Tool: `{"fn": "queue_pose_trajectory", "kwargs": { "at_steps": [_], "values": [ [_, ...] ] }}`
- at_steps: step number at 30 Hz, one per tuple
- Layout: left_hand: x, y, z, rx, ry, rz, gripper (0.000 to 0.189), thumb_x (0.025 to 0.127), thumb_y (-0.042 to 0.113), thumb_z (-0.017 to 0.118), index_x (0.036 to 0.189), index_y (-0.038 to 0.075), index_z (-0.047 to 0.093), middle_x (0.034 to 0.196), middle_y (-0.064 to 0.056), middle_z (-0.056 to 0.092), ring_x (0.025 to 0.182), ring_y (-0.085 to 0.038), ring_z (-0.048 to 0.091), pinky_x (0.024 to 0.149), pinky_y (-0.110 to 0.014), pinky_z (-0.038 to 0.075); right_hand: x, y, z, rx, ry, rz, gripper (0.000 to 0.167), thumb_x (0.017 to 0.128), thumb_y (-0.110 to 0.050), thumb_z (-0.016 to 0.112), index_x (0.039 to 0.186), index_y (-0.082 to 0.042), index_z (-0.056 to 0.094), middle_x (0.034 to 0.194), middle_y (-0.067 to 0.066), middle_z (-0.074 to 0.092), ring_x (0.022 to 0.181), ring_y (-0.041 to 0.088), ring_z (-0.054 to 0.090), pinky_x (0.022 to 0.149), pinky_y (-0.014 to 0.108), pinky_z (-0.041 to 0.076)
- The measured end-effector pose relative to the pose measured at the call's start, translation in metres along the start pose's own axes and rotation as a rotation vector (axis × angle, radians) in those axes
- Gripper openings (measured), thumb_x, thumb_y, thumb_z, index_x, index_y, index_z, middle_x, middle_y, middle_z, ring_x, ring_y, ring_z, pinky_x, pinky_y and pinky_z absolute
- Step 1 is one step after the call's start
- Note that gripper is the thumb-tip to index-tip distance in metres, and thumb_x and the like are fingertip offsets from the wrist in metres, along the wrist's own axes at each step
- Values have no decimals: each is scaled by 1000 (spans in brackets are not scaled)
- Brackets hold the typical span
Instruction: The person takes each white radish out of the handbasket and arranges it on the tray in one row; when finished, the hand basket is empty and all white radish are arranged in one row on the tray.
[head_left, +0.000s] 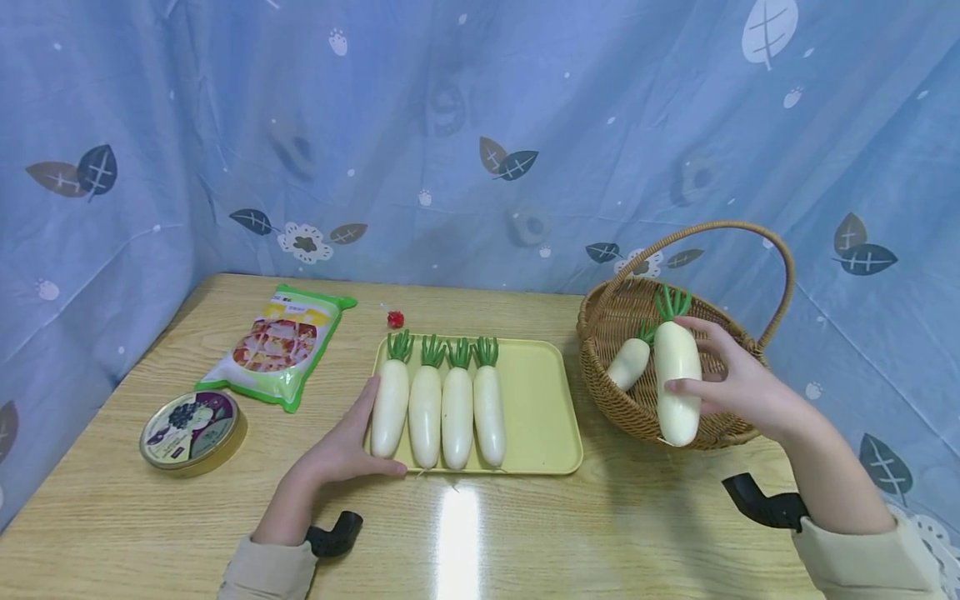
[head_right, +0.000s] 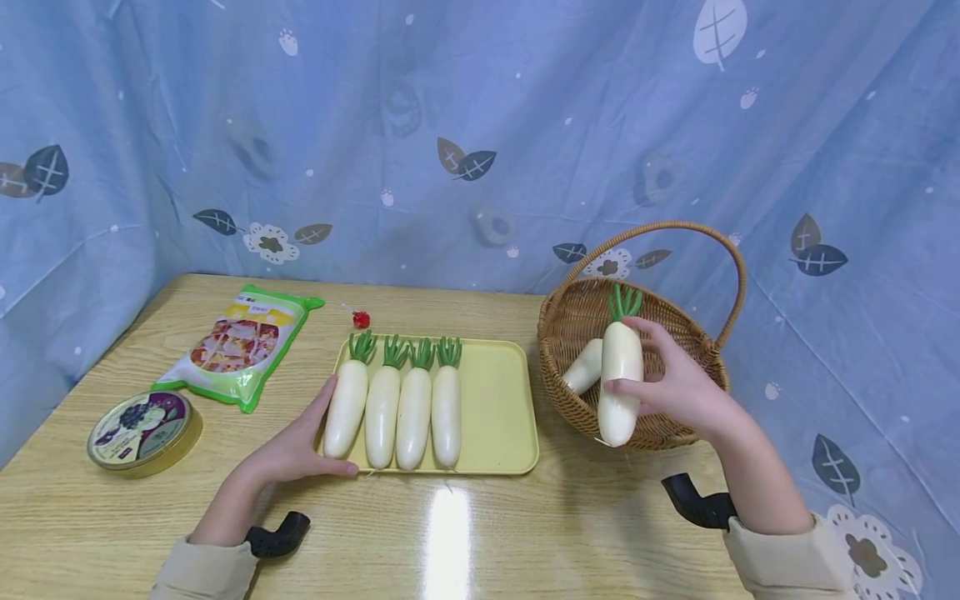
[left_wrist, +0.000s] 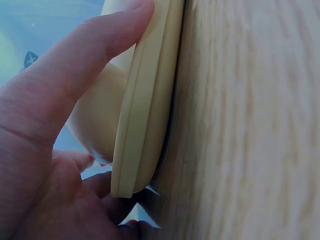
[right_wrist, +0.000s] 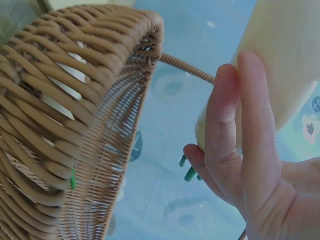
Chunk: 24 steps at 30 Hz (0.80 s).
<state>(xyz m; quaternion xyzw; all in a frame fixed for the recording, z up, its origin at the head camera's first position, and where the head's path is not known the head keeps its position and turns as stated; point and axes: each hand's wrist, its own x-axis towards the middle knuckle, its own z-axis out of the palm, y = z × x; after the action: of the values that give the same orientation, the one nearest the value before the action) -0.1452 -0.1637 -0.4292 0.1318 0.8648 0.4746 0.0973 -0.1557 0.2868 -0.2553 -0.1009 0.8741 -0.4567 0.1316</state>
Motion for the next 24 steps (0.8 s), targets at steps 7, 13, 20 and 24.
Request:
{"fn": "queue_pose_trajectory", "kwargs": {
  "at_steps": [7, 13, 20, 24],
  "values": [
    [0, 0, 0, 17, 5, 6, 134, 57, 37, 86, 145, 2, -10, 150, -21, -6, 136, -37, 0, 107, -54, 9, -10, 5, 9, 76, -6, -23, 87, 84, -8, 65, 147, -18, 5, 140, 32, 9, 105, 49, 50, 63, 46, 53],
    [1, 0, -1, 20, 6, 3, 134, 57, 37, 86, 145, 2, -10, 150, -21, -6, 136, -37, 1, 107, -54, 9, -18, 5, 19, 112, -13, -59, 86, 83, -4, 64, 146, -20, 9, 140, 32, 12, 92, 26, 62, 59, 46, 53],
    [0, 1, 0, 21, 1, -3, 134, 57, 37, 86, 145, 3, -10, 151, -20, -6, 136, -37, 0, 107, -54, 9, -25, 0, 33, 111, 0, -119, 86, 80, -1, 66, 145, -20, 14, 138, 30, 18, 90, 25, 62, 58, 43, 53],
    [0, 1, 0, 20, 1, 0, 134, 57, 38, 86, 145, 3, -10, 151, -20, -6, 136, -37, 0, 107, -54, 10, -27, -2, 41, 87, 7, -135, 87, 79, -1, 68, 145, -19, 15, 136, 29, 21, 94, 40, 58, 59, 41, 54]
  ]
}}
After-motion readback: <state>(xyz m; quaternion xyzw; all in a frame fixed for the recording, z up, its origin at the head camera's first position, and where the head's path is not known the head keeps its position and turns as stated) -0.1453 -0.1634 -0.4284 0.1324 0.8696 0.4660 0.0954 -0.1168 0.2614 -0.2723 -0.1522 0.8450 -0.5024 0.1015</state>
